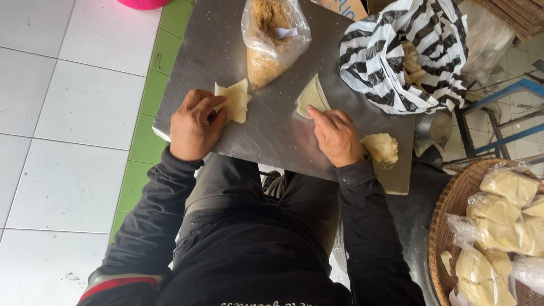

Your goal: The person folds triangular pastry sheets into cones, scoops a grainy filling into them with a spoon, and seals the edges by hand. Completed units are placed into a woven basket nearby.

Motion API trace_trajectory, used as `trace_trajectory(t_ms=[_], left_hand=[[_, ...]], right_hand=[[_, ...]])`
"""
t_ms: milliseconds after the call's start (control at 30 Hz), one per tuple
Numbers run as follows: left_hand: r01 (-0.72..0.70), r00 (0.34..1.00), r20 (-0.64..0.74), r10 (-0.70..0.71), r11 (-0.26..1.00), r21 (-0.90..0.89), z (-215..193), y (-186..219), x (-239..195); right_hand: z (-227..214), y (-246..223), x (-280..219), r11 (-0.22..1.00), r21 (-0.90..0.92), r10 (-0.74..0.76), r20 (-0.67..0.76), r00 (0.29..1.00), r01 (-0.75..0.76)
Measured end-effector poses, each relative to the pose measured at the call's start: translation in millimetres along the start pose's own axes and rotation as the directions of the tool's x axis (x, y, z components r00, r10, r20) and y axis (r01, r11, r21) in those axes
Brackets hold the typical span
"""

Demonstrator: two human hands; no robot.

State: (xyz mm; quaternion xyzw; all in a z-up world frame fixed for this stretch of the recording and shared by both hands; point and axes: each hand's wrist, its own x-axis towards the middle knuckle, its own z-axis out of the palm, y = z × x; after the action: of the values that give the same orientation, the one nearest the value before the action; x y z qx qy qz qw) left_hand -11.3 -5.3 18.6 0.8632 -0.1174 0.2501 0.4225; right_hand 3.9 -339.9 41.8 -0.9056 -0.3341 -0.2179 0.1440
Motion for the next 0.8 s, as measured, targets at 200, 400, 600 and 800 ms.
trace_trajectory(t_ms=[200,400,600,800], left_hand=[[-0.02,1.0,0.003,0.02,1.0,-0.009,-3.4,-0.1,-1.2],[-0.015,1.0,0.006,0.016,0.988,-0.152,2.3,-12.3,2.5],[-0.037,0.999,0.011,0.042,0.954,-0.297,1.7,-16.2,-3.0],[-0.071,0.991,0.073,0.11,0.91,-0.408,-4.8,-14.8,-4.0]], right_hand=[[-7.4,-7.5,6.7,1.0,-0.006,0.016,-0.02,1.0,-0.016],[0.4,-45.7,29.3,0.937,0.305,0.203,-0.077,0.976,-0.171],[70.1,-90.4,82.4,0.645,0.653,0.376,0.18,0.909,-0.396],[89.4,-102.8,107.2,0.172,0.838,0.458,0.398,0.795,-0.519]])
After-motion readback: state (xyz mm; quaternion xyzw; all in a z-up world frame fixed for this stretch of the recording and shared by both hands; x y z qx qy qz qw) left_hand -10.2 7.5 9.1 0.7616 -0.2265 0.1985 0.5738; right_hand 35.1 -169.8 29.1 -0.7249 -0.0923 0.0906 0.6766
